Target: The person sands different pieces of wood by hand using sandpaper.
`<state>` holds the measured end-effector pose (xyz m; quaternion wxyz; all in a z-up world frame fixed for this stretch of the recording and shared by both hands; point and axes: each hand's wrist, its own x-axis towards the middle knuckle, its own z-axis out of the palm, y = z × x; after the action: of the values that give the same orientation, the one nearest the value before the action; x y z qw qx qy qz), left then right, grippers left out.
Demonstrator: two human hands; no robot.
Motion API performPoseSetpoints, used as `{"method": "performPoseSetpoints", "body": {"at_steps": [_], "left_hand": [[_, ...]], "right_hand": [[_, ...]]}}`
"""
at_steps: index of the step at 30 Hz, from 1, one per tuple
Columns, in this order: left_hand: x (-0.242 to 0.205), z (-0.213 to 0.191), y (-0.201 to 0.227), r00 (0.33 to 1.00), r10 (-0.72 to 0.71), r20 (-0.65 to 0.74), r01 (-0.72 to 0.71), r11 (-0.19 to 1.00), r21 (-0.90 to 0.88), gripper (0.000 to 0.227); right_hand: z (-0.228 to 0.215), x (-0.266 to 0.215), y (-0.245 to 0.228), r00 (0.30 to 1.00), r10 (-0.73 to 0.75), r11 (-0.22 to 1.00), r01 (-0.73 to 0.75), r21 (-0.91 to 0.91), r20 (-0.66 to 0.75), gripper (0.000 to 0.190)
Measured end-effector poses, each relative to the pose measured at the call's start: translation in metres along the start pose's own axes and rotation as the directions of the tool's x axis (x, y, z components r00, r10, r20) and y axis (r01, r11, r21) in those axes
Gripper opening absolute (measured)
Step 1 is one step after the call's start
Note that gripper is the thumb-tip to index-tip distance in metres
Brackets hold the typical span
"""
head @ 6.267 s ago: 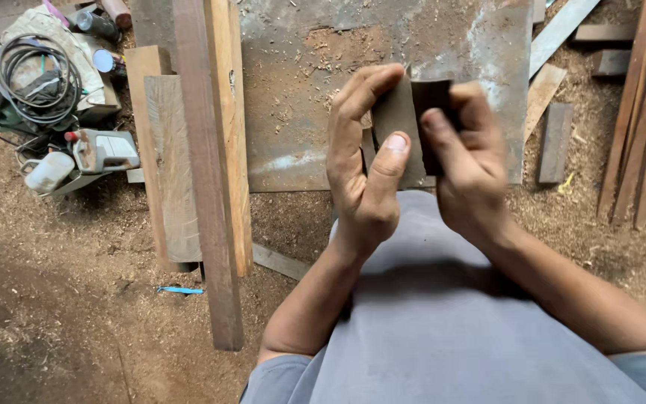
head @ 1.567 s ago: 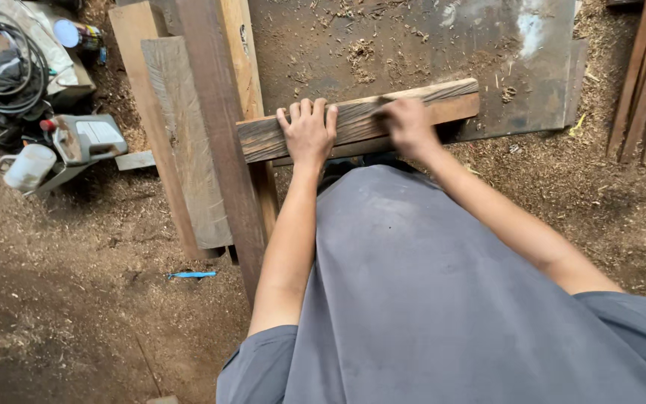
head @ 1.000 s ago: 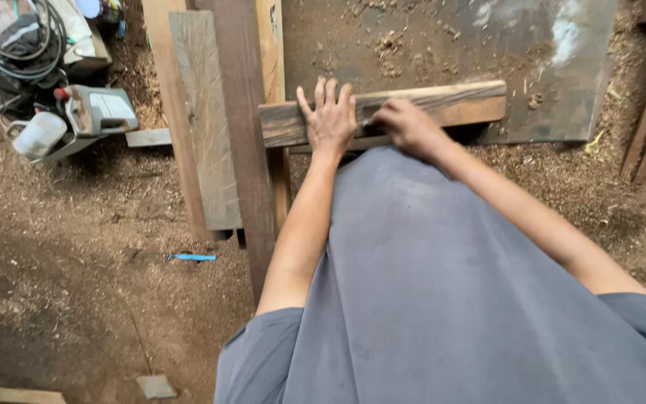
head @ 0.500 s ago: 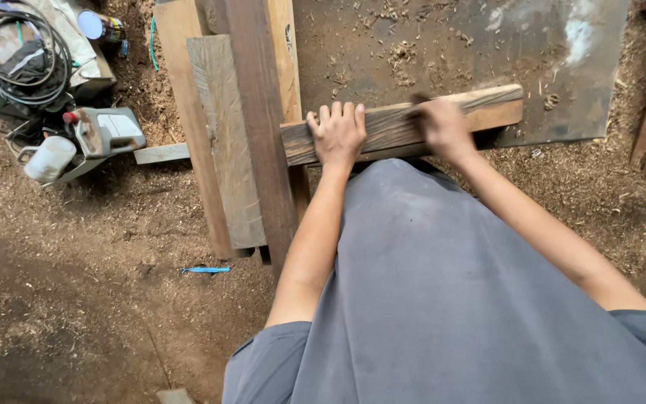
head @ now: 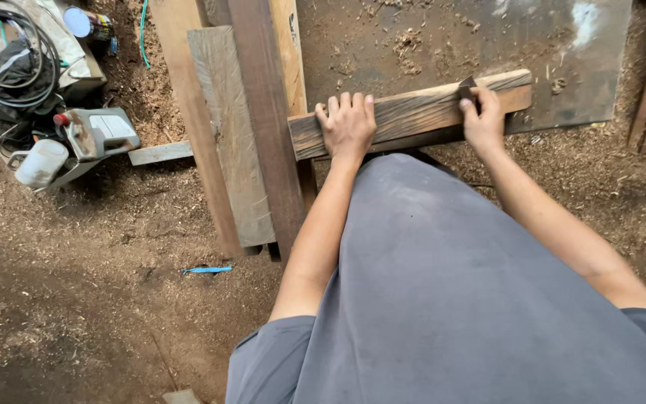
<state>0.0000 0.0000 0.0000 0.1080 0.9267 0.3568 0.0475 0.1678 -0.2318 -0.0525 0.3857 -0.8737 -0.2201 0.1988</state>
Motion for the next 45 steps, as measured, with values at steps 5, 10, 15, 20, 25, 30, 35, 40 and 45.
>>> {"method": "performPoseSetpoints", "body": {"at_steps": [5, 10, 15, 20, 25, 30, 35, 40, 45], "left_hand": [[0.006, 0.000, 0.003, 0.999, -0.001, 0.046, 0.000, 1.000, 0.009, 0.038], [-0.003, 0.001, 0.001, 1.000, 0.007, -0.006, -0.007, 1.000, -0.005, 0.037], [0.001, 0.003, 0.005, 0.999, -0.004, -0.043, 0.004, 1.000, -0.004, 0.037], [0.005, 0.005, 0.005, 0.996, -0.017, -0.084, 0.017, 1.000, 0.001, 0.037], [0.004, 0.001, 0.004, 0.995, 0.003, -0.102, 0.000, 1.000, 0.027, 0.037], [-0.005, 0.008, 0.002, 0.996, -0.006, -0.091, 0.009, 1.000, 0.030, 0.036], [0.007, 0.011, -0.004, 1.000, 0.013, 0.012, -0.013, 1.000, 0.013, 0.037], [0.007, 0.015, 0.000, 0.996, 0.003, -0.085, -0.002, 1.000, 0.013, 0.034], [0.006, 0.010, -0.002, 0.989, 0.041, -0.142, -0.041, 0.999, 0.002, 0.033]], "right_hand": [[0.044, -0.018, -0.046, 0.978, -0.199, 0.980, 0.197, 0.030, 0.062, 0.021], [0.049, -0.038, -0.099, 0.883, -0.304, 0.951, 0.305, 0.056, 0.356, 0.024], [0.019, -0.031, -0.074, 0.945, -0.276, 0.956, 0.289, -0.054, 0.173, 0.020], [0.006, -0.015, -0.038, 0.976, -0.183, 0.979, 0.192, -0.066, 0.116, 0.020], [0.025, -0.004, -0.053, 0.954, -0.260, 0.965, 0.250, 0.083, 0.151, 0.021], [0.058, -0.017, -0.086, 0.841, -0.447, 0.894, 0.435, 0.110, 0.304, 0.022], [0.010, -0.004, -0.064, 0.876, -0.432, 0.876, 0.464, -0.133, 0.216, 0.025], [0.023, -0.011, -0.070, 0.932, -0.354, 0.928, 0.361, -0.093, 0.081, 0.019], [0.052, -0.020, -0.083, 0.852, -0.480, 0.861, 0.503, -0.074, 0.209, 0.024]]}}
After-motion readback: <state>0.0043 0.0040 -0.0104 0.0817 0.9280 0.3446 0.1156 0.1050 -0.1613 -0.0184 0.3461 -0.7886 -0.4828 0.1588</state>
